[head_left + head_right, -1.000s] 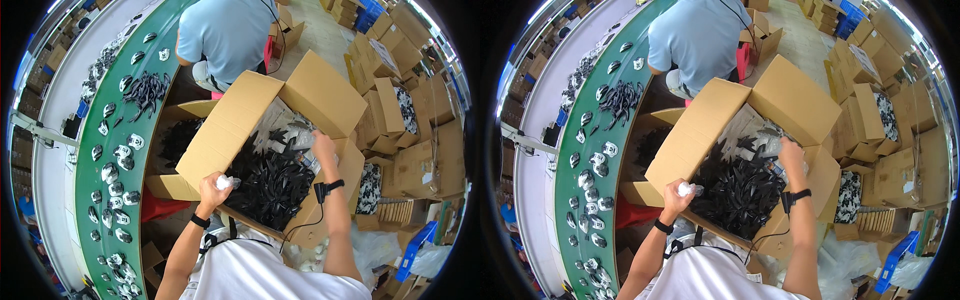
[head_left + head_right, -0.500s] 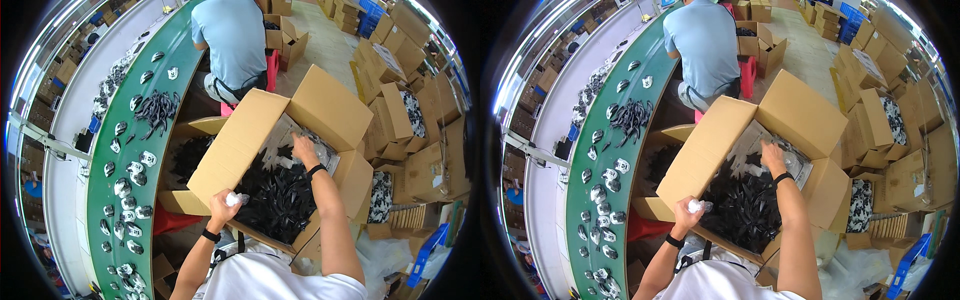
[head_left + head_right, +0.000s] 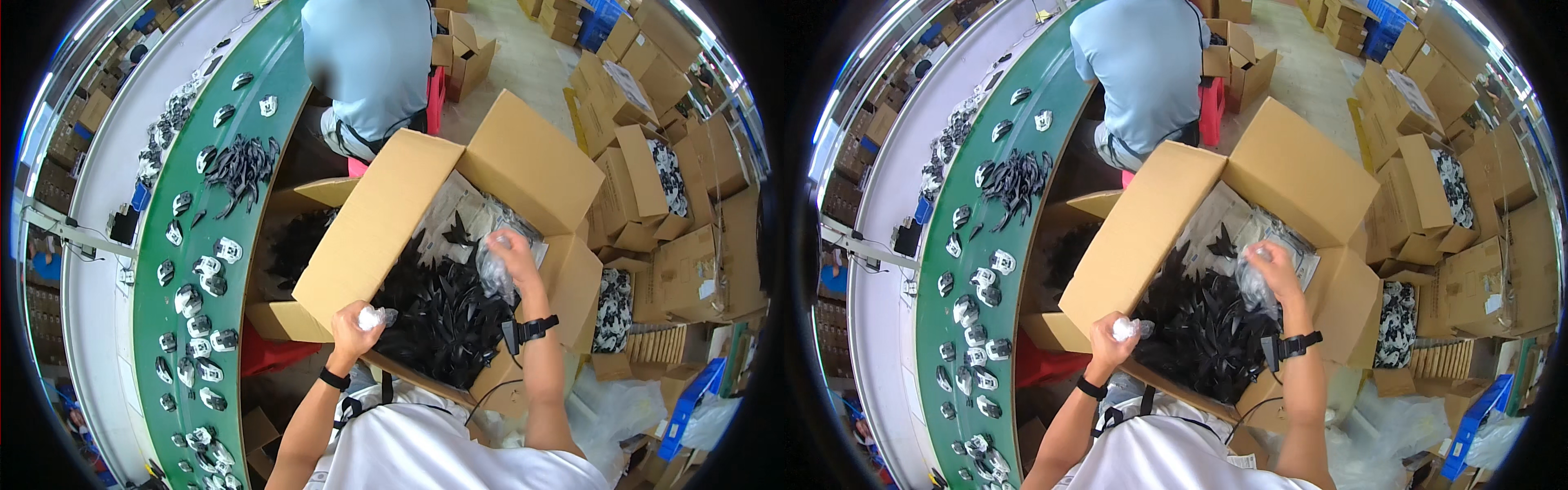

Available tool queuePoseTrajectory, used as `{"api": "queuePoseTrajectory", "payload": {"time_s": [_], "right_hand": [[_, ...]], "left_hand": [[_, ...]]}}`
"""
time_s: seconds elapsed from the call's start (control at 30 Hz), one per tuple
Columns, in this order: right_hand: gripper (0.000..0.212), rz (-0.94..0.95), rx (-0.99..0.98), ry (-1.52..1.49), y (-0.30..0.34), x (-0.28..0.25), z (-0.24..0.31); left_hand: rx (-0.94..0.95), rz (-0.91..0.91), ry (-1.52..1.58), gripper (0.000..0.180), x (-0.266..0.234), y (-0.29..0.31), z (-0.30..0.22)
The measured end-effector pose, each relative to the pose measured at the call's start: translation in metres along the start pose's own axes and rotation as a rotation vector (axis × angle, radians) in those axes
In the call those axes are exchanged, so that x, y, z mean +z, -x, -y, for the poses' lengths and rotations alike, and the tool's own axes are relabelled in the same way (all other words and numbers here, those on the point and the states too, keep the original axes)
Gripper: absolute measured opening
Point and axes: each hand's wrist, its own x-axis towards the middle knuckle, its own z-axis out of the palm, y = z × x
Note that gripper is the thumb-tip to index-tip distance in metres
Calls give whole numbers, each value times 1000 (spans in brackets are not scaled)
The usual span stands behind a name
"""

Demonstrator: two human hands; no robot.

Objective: The person is sorting and organizing plastic mouse components from a box into piles and on the assembly line.

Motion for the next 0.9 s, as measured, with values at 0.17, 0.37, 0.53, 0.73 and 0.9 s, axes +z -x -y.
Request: {"api": "queuePoseTrajectory", "payload": {"time_s": [0.17,0.37,0.53,0.73,0.9], "right_hand": [[14,-30,96,-671,34,-10,-8],[17,121,149,-6,40,12,-25],[13,-307,34,1061,45,7,-49],[29,-57,-20,995,63,45,-15],[36,-109,-71,1184,74,44,-60]], "left_hand": [[17,-20,5,19,0,-8,0],[37,-42,4,20,3,-5,-2],[20,-28,5,20,2,-5,-7],[9,-58,42,19,1,-2,-2],[40,-64,19,18,2,-4,-6]]}}
